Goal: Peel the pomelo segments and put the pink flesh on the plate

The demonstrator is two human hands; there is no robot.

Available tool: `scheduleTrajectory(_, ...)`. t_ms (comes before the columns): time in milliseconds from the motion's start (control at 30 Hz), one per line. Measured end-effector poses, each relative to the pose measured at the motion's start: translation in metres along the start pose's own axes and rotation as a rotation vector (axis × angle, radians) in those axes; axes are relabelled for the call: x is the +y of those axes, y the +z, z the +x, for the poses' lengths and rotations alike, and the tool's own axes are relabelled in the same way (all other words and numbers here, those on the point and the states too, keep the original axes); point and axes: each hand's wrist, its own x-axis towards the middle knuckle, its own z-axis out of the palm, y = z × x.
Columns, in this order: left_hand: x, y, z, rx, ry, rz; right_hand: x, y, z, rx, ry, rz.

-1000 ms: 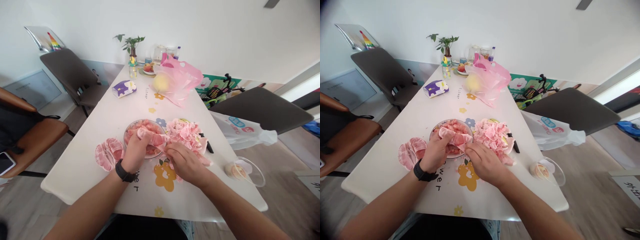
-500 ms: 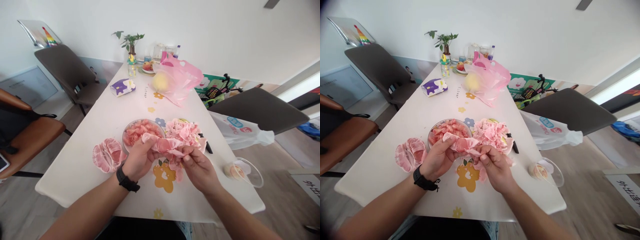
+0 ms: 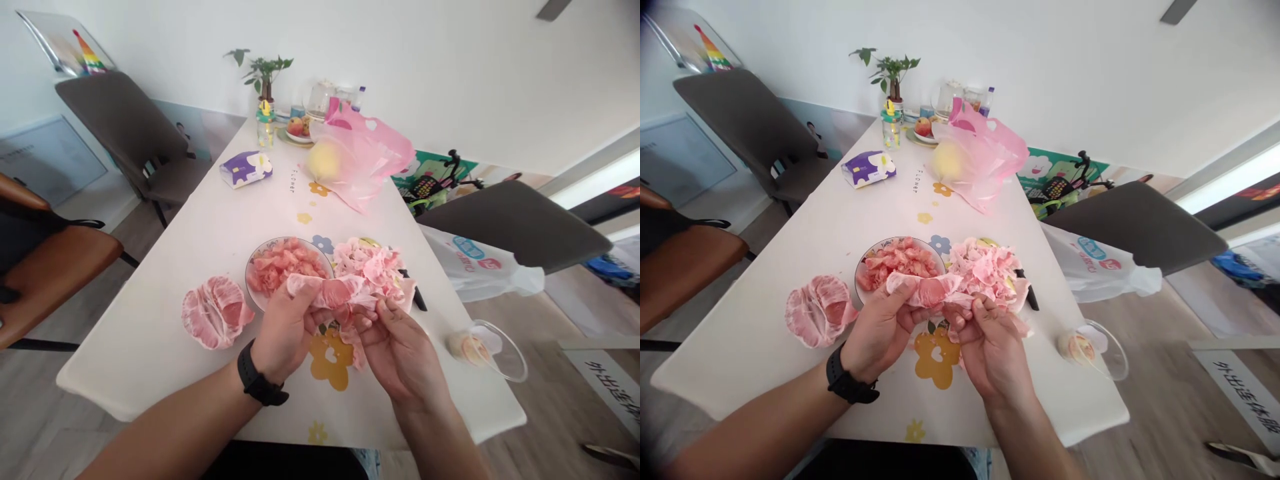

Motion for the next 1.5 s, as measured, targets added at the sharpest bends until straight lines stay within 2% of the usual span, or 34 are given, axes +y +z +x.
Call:
scheduleTrajectory(100, 0.000, -0.001, 0.004, 0.071, 0.011, 0.004, 0.007, 0.007, -0.009, 0.180, -0.256, -0.302)
scheduleTrajectory(133, 0.000, -0.003, 0.006, 0.081, -0.003, 0.007, 0.009, 0.010, -0.013, 0.189, -0.365, -0.436)
scheduleTrajectory(233, 0.002, -0.007, 0.009, 0.081, -0.081, 0.014, 0.014, 0.018, -0.026, -0.026, -0.596, -0.701)
scheduleTrajectory(367, 0.004, -0.009, 0.013, 0.130, -0.100, -0.022, 0.020, 0.034, -0.035, -0.331, -0.729, -0.775)
scheduleTrajectory(433, 0.007, -0.009, 0.014, 0.158, -0.072, -0.024, 0.021, 0.041, -0.038, -0.454, -0.727, -0.798)
scheduleTrajectory(467, 0.008, -0.009, 0.015, 0.153, -0.053, -0.017, 0.021, 0.043, -0.037, -0.451, -0.733, -0.800)
scheduleTrajectory(567, 0.013, -0.009, 0.016, 0.090, 0.034, 0.040, 0.014, 0.035, -0.029, -0.300, -0.719, -0.817)
scheduleTrajectory(633, 0.015, -0.011, 0.016, 0.073, 0.105, 0.086, 0.007, 0.019, -0.017, -0.224, -0.689, -0.878)
scheduleTrajectory(767, 0.014, -0.017, 0.014, 0.064, 0.208, 0.190, -0.003, -0.028, 0.009, -0.004, -0.644, -1.082)
scheduleTrajectory(867, 0.013, -0.020, 0.012, 0.005, 0.248, 0.267, -0.002, -0.058, 0.025, -0.052, -0.629, -1.171)
scheduleTrajectory(967, 0.013, -0.018, 0.008, -0.020, 0.259, 0.335, -0.003, -0.070, 0.034, -0.140, -0.649, -1.221)
scheduleTrajectory(1033, 0.013, -0.015, 0.006, -0.027, 0.264, 0.387, -0.008, -0.065, 0.035, -0.133, -0.657, -1.236)
scheduleTrajectory(1133, 0.010, -0.012, 0.002, -0.027, 0.285, 0.476, -0.018, -0.042, 0.029, -0.079, -0.659, -1.163)
scheduleTrajectory(1300, 0.001, -0.020, 0.001, -0.053, 0.368, 0.677, -0.023, -0.006, 0.023, -0.149, -0.714, -1.108)
scheduleTrajectory(1500, -0.004, -0.024, 0.000, -0.089, 0.472, 0.855, -0.017, -0.002, 0.025, -0.190, -0.774, -1.157)
